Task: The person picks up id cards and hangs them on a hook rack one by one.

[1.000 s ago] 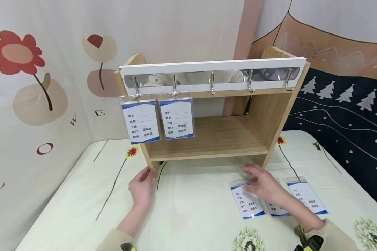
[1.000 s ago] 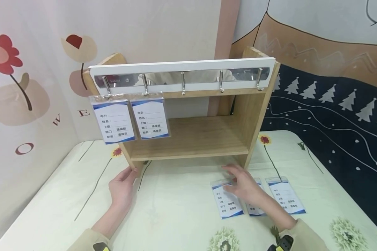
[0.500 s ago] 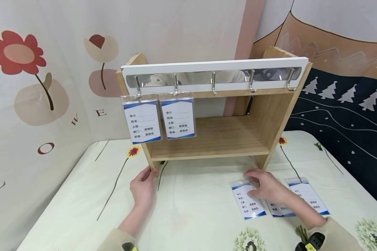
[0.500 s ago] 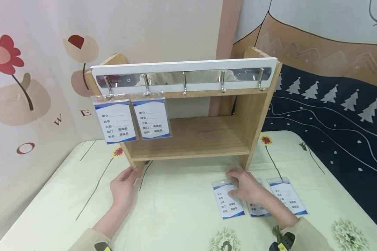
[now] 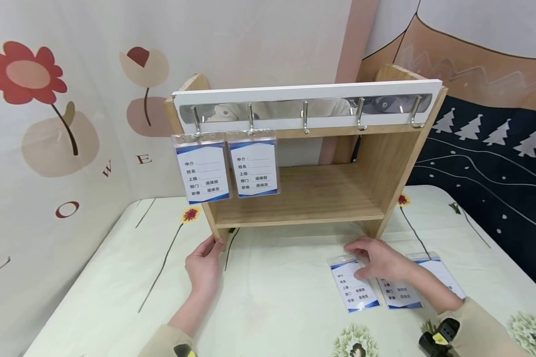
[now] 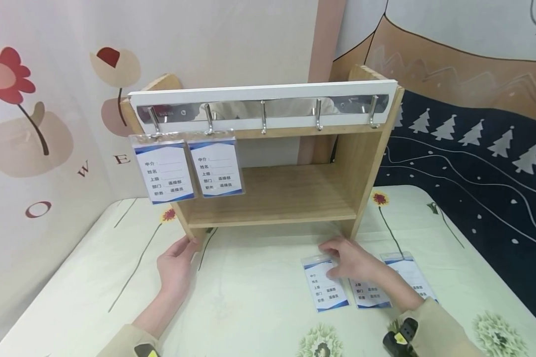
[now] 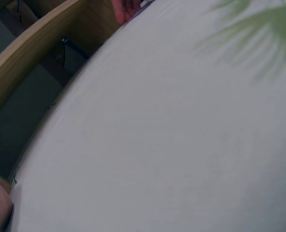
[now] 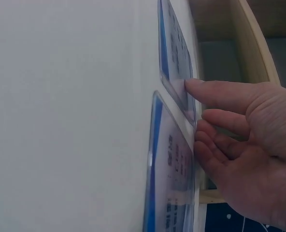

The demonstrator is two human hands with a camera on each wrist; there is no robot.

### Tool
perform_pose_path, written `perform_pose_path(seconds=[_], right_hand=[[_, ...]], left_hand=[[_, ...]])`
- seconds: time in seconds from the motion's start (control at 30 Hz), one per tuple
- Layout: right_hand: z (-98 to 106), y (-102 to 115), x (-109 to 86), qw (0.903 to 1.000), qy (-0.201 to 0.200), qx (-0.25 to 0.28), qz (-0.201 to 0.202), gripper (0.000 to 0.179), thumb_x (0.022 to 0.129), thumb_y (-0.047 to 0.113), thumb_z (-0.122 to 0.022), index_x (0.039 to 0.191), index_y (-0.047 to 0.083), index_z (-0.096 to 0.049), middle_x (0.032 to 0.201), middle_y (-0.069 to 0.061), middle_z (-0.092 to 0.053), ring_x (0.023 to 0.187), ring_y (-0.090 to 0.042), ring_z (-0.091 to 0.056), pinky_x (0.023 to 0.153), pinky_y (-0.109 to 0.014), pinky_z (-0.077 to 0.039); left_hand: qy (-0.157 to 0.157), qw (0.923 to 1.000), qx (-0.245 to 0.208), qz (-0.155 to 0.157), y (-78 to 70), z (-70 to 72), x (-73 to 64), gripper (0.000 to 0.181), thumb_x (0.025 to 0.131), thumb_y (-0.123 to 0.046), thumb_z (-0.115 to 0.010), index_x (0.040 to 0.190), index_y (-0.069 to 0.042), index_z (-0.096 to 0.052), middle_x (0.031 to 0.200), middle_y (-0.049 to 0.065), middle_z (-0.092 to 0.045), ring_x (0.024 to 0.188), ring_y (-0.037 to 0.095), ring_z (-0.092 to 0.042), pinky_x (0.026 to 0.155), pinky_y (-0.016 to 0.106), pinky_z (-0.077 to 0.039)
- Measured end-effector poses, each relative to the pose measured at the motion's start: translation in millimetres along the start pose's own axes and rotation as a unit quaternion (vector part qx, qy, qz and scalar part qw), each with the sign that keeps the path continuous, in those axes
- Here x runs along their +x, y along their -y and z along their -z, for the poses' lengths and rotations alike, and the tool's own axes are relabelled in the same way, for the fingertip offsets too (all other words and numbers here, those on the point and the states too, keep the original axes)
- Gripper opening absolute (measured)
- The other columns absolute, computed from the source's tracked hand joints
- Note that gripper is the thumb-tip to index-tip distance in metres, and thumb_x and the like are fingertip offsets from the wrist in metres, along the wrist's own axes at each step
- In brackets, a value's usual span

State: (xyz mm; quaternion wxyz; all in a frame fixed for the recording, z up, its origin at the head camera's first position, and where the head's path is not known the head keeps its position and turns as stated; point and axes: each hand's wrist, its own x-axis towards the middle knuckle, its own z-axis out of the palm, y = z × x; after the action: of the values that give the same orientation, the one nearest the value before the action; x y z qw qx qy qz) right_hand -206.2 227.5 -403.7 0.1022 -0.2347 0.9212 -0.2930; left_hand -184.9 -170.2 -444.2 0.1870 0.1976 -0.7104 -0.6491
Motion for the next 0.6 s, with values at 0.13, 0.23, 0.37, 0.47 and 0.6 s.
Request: perform_pose_path(seconds=[0.13,0.23,0.37,0.47,0.6], right_hand=[[0.3,-2.1,1.4,0.9999,0.001,0.010,0.001,0.058,0.078,0.011,-0.089,0.129,-0.002,-0.066,0.117,-0.004,-0.066,0.103,-0.020,-0.058,0.092,-0.043,-0.052],[0.2,-3.1,3.3,0.9999,0.000,0.014,-0.006,0.055,0.078,0.011,-0.089,0.127,-0.001,-0.068,0.115,-0.002,-0.066,0.100,-0.019,-0.057,0.090,-0.040,-0.052],[0.8,-3.5,6.0,0.9998,0.000,0.013,-0.013,0.052,0.078,0.012,-0.090,0.124,0.001,-0.070,0.112,-0.001,-0.067,0.098,-0.019,-0.056,0.089,-0.039,-0.052],[2.1,-3.9,7.3,0.9999,0.005,0.011,-0.010,0.050,0.077,0.013,-0.091,0.122,0.001,-0.070,0.111,0.000,-0.067,0.096,-0.018,-0.056,0.088,-0.038,-0.052],[4.7,-4.0,10.0,0.9998,0.018,0.005,-0.001,0.049,0.076,0.013,-0.091,0.119,0.002,-0.071,0.108,0.001,-0.067,0.094,-0.018,-0.056,0.086,-0.037,-0.052]], left_hand=[[0.001,1.0000,-0.001,-0.001,-0.6,0.3,-0.3,0.037,0.098,-0.020,-0.071,0.130,-0.001,-0.070,0.125,0.021,-0.069,0.105,0.015,-0.069,0.079,0.009,-0.051],[0.001,1.0000,0.000,0.000,-0.7,0.3,-0.4,0.037,0.099,-0.020,-0.071,0.130,-0.001,-0.069,0.126,0.022,-0.068,0.107,0.018,-0.069,0.080,0.010,-0.052],[0.000,1.0000,0.003,0.003,-0.7,0.4,-0.4,0.036,0.099,-0.019,-0.070,0.131,-0.001,-0.069,0.126,0.021,-0.069,0.111,0.022,-0.068,0.081,0.011,-0.052],[0.001,1.0000,0.002,0.003,-0.7,0.5,-0.2,0.036,0.099,-0.019,-0.070,0.131,-0.001,-0.069,0.126,0.021,-0.069,0.112,0.023,-0.068,0.082,0.012,-0.052],[0.001,1.0000,-0.001,0.000,-0.5,0.6,0.3,0.037,0.099,-0.020,-0.071,0.130,-0.001,-0.069,0.126,0.021,-0.068,0.110,0.021,-0.068,0.081,0.011,-0.052]])
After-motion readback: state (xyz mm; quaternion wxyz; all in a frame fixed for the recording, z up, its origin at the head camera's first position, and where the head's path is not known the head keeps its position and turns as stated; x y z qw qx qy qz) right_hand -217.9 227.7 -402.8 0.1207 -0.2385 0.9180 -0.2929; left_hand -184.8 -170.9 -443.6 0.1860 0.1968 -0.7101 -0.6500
